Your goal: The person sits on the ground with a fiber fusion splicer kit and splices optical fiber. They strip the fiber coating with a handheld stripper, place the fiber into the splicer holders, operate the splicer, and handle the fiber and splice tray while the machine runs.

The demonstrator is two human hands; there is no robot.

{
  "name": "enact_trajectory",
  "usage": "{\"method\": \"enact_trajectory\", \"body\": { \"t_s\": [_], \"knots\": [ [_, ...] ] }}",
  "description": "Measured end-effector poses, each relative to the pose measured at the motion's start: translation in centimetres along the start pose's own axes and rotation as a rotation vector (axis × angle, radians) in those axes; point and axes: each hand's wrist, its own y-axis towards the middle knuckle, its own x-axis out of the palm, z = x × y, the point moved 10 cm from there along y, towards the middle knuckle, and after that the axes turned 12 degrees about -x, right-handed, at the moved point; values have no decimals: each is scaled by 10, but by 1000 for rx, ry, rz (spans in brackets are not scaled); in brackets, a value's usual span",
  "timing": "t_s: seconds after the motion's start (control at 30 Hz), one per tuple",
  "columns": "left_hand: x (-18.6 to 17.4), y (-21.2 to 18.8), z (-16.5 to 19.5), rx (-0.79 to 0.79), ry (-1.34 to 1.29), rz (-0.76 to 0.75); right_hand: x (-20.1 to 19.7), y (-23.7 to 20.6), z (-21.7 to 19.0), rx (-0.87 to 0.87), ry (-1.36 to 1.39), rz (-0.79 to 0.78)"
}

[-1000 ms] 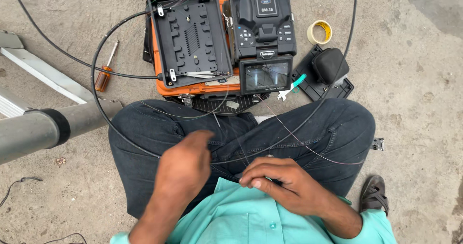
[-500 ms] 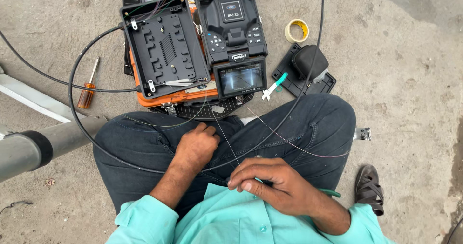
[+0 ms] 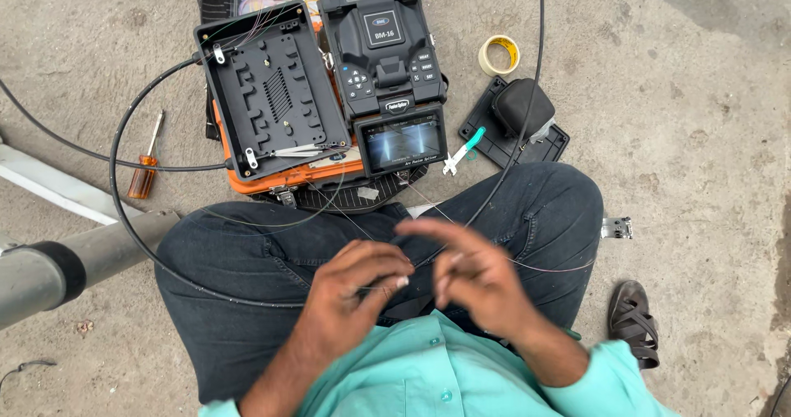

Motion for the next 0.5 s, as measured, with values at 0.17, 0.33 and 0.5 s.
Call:
{"method": "enact_trajectory", "body": {
  "t_s": [0.17,0.33,0.5],
  "knots": [
    [-15,-13,14,-146,-164,182,23,-4,32,-56,26,-107],
    [-38,-20,22,-173,-619,230,40,8,8,-441,-592,-344],
    [-56,-21,22,-221,-694,302,37,25,22,-40,-718,-398]
  ]
}}
